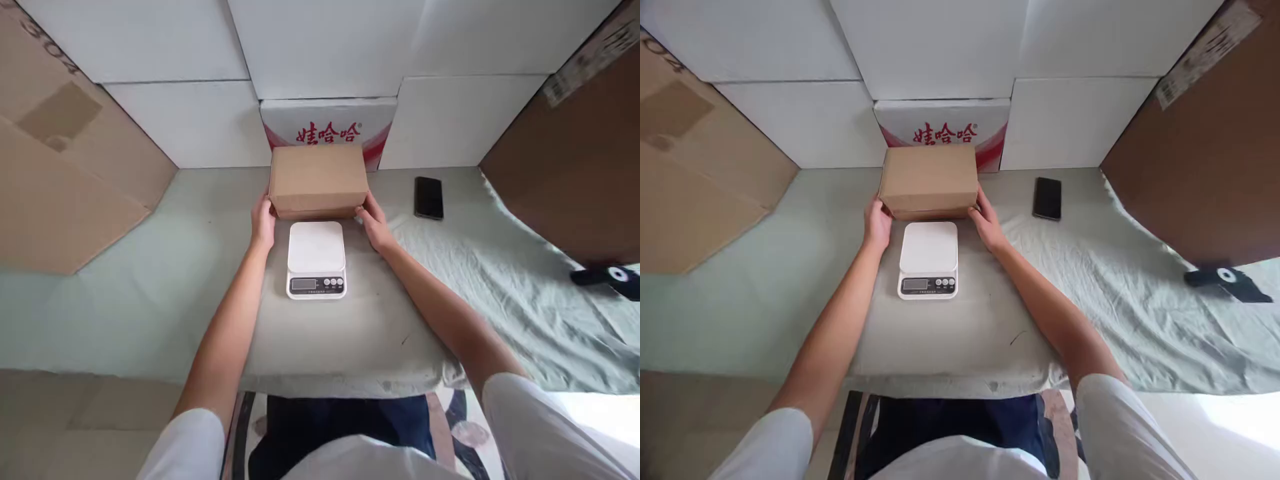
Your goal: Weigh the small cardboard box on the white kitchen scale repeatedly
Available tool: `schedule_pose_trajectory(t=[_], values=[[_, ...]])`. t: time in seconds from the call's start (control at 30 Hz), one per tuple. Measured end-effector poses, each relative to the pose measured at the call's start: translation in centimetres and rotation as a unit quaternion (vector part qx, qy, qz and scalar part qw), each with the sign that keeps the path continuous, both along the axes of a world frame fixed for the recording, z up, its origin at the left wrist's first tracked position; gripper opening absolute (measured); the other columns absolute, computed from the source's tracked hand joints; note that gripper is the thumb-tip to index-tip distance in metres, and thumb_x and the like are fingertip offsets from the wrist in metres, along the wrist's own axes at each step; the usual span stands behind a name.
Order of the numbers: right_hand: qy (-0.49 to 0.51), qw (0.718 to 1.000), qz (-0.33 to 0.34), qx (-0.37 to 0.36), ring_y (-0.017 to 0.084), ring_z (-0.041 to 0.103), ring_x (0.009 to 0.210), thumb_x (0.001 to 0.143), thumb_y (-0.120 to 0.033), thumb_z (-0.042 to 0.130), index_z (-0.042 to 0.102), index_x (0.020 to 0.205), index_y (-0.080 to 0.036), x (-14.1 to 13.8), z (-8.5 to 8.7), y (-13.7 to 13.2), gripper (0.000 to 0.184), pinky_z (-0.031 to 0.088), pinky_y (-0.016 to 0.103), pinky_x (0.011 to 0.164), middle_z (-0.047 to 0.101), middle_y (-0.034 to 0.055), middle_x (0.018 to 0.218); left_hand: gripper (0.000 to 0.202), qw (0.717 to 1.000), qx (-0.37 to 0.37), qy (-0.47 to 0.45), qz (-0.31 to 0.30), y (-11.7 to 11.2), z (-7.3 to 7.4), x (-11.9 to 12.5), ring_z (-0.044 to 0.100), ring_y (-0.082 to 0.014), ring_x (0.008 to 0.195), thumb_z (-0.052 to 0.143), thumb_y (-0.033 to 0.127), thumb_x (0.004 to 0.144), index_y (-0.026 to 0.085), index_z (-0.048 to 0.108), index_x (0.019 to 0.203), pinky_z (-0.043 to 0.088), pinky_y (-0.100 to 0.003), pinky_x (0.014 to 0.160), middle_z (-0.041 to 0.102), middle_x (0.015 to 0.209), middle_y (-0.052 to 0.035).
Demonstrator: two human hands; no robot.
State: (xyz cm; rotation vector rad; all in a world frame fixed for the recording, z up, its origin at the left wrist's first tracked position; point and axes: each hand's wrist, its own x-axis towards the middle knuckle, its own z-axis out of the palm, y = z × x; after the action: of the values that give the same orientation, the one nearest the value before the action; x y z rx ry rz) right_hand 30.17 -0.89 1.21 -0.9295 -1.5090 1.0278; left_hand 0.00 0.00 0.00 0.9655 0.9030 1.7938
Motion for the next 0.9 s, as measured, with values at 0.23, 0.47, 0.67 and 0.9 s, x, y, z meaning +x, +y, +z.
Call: schedule_pose_trajectory(t=[0.23,0.47,0.67,0.9], values=[[-0.059,0.997,0.01,-0.052,0.038,0.047,0.173,0.088,-0.065,0.07,0.034,0.179,-0.029,0.3,-1.2,0.4,0.104,0.037,0.064,0.146,0.046,0.0104,0.188,0.042,0.998,-0.065,0.016,0.021,0.7,-2.1,-0.7,0.079,-0.0291,0.13,0.083,0.053,0.086,0.027,0.086,0.119,0.067,-0.027,0.088,0.085,0.128,-0.006],[-0.329,0.922,-0.001,0.206,0.049,-0.012,0.186,0.09,-0.058,0.074,-0.007,0.185,-0.039,-1.6,-2.0,-7.6,0.126,-0.003,0.085,0.145,-0.016,0.002,0.199,0.048,0.999,-0.039,0.022,0.019,1.1,-3.2,-1.0,0.075,-0.0309,0.141,0.081,0.06,0.089,0.029,0.085,0.125,0.067,-0.03,0.101,0.083,0.14,-0.0072],[-0.433,0.85,0.151,0.259,0.052,-0.006,0.185,0.09,-0.038,0.073,-0.004,0.185,-0.044,-2.3,-1.5,-9.2,0.122,-0.007,0.091,0.14,-0.02,0.0015,0.198,0.043,0.999,-0.018,0.041,0.013,0.9,-2.8,-0.7,0.075,-0.0312,0.142,0.079,0.059,0.093,0.026,0.085,0.12,0.066,-0.031,0.107,0.083,0.139,-0.0066],[-0.455,0.843,0.161,0.236,0.054,-0.007,0.185,0.09,-0.049,0.079,0.007,0.184,-0.05,-1.8,-0.7,-8.6,0.119,-0.009,0.092,0.138,-0.016,-0.0032,0.199,0.047,0.998,-0.02,0.051,0.006,1.0,-3.3,-1.1,0.074,-0.0314,0.143,0.079,0.061,0.095,0.028,0.084,0.129,0.067,-0.032,0.106,0.083,0.14,-0.0058]])
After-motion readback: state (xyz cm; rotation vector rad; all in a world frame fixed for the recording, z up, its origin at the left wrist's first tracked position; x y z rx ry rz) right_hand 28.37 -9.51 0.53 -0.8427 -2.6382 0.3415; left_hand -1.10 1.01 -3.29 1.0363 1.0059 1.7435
